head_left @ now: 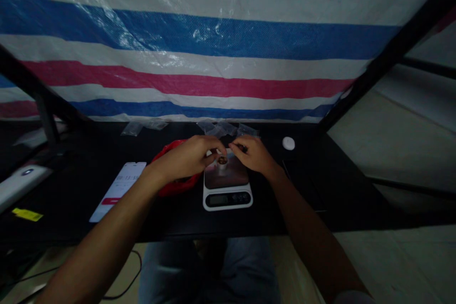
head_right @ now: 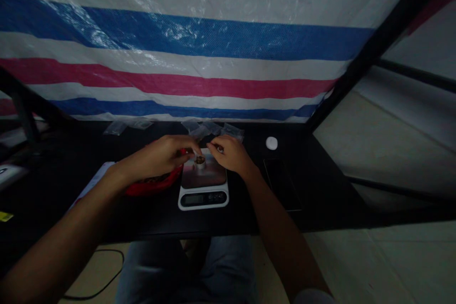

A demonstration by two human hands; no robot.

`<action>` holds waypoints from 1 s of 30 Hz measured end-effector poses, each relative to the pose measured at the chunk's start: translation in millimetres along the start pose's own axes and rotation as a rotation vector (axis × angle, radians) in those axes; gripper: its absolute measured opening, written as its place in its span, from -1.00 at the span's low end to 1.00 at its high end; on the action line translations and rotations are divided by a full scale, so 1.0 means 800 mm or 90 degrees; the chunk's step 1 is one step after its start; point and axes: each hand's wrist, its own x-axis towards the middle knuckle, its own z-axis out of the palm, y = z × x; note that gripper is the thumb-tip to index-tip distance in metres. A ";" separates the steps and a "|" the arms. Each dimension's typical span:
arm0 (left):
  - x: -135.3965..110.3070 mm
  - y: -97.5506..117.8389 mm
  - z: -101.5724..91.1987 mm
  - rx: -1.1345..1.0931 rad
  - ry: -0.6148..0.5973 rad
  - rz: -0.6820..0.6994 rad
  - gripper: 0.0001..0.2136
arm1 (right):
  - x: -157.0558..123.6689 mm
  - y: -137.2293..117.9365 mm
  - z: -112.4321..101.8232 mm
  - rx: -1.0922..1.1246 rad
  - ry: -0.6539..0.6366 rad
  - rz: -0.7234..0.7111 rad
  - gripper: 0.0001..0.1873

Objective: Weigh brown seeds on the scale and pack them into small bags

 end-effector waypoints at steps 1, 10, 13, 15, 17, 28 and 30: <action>-0.005 -0.003 0.000 0.021 0.006 -0.035 -0.77 | 0.000 -0.001 0.000 -0.001 0.000 0.001 -0.74; -0.016 -0.013 0.032 0.153 -0.056 -0.210 -0.78 | 0.000 -0.002 0.000 0.003 -0.014 -0.001 -0.74; -0.016 -0.015 0.029 0.132 -0.037 -0.191 -0.78 | 0.000 -0.002 -0.001 0.003 -0.014 -0.002 -0.73; -0.018 -0.017 0.022 0.125 -0.021 -0.180 -0.79 | 0.001 -0.002 -0.001 -0.002 -0.013 -0.002 -0.72; -0.018 -0.018 0.014 0.114 0.011 -0.166 -0.80 | 0.001 -0.003 -0.001 -0.003 -0.012 -0.003 -0.72; -0.032 -0.027 -0.002 0.101 0.017 -0.176 -0.71 | -0.001 -0.001 0.001 -0.010 -0.021 0.004 -0.75; -0.047 -0.043 -0.005 0.115 -0.029 -0.238 -0.73 | -0.001 -0.001 0.001 -0.014 -0.020 0.000 -0.73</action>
